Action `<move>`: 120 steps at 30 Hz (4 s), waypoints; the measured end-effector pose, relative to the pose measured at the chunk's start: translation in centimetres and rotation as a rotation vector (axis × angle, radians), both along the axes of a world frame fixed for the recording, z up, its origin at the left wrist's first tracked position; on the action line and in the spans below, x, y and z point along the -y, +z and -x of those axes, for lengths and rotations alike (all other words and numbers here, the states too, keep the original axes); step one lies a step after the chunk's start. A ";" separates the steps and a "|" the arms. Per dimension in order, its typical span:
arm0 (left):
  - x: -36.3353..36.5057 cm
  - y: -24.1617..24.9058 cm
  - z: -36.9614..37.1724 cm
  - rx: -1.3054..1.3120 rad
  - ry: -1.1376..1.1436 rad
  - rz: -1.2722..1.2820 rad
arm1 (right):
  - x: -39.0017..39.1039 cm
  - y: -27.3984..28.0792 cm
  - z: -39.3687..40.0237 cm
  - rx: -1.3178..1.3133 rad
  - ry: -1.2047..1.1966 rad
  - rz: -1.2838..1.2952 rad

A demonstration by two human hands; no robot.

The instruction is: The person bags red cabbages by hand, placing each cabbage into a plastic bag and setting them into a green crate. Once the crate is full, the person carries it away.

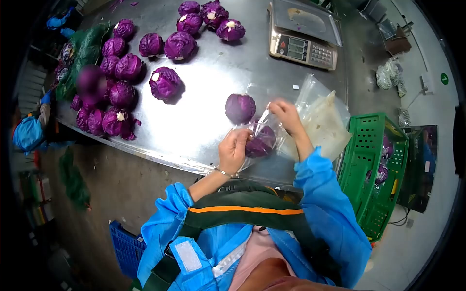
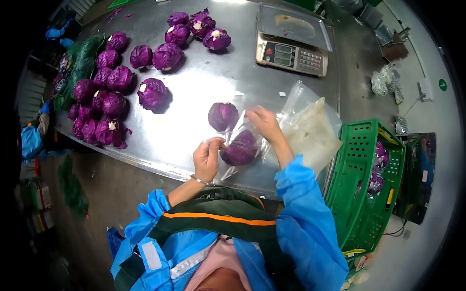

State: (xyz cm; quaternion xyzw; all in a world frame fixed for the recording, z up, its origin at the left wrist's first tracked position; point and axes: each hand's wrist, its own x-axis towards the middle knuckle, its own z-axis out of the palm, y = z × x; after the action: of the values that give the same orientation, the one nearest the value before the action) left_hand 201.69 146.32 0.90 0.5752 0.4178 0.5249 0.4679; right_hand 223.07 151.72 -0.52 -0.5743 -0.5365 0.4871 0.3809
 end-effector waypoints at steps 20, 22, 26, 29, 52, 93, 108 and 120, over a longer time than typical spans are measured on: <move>-2.2 0.5 10.6 0.332 0.164 0.299 | 14.1 0.9 14.2 0.020 -0.449 -0.357; -1.8 0.3 12.2 0.274 0.122 0.389 | 14.1 0.6 14.4 -0.265 -0.662 -0.087; -3.5 0.2 15.1 -0.112 0.077 0.755 | 11.4 -1.2 13.9 -0.492 -0.835 0.341; -7.4 -9.7 17.1 -0.237 -0.074 0.891 | 11.1 -7.0 12.3 -0.303 -0.566 0.593; -4.1 7.2 -4.1 -0.308 -1.189 -0.103 | 20.1 3.3 -3.2 -1.752 -0.613 -0.407; -42.2 -2.3 -30.0 -0.432 -0.128 -0.116 | 22.7 0.6 -11.5 -0.115 -1.147 0.118; -9.2 -8.3 6.8 -0.943 -0.271 0.002 | -0.3 -6.0 -9.5 0.082 -0.609 0.053; -4.2 -8.7 10.9 -0.510 -0.080 0.491 | -36.1 3.9 -17.1 0.644 -0.870 -0.122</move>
State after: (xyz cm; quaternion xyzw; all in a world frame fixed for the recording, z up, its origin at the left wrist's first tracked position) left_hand 190.83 150.51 -7.81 0.5741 0.6119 0.2297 0.4932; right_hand 240.21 187.83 3.41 -0.8403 -0.3661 0.0519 0.3963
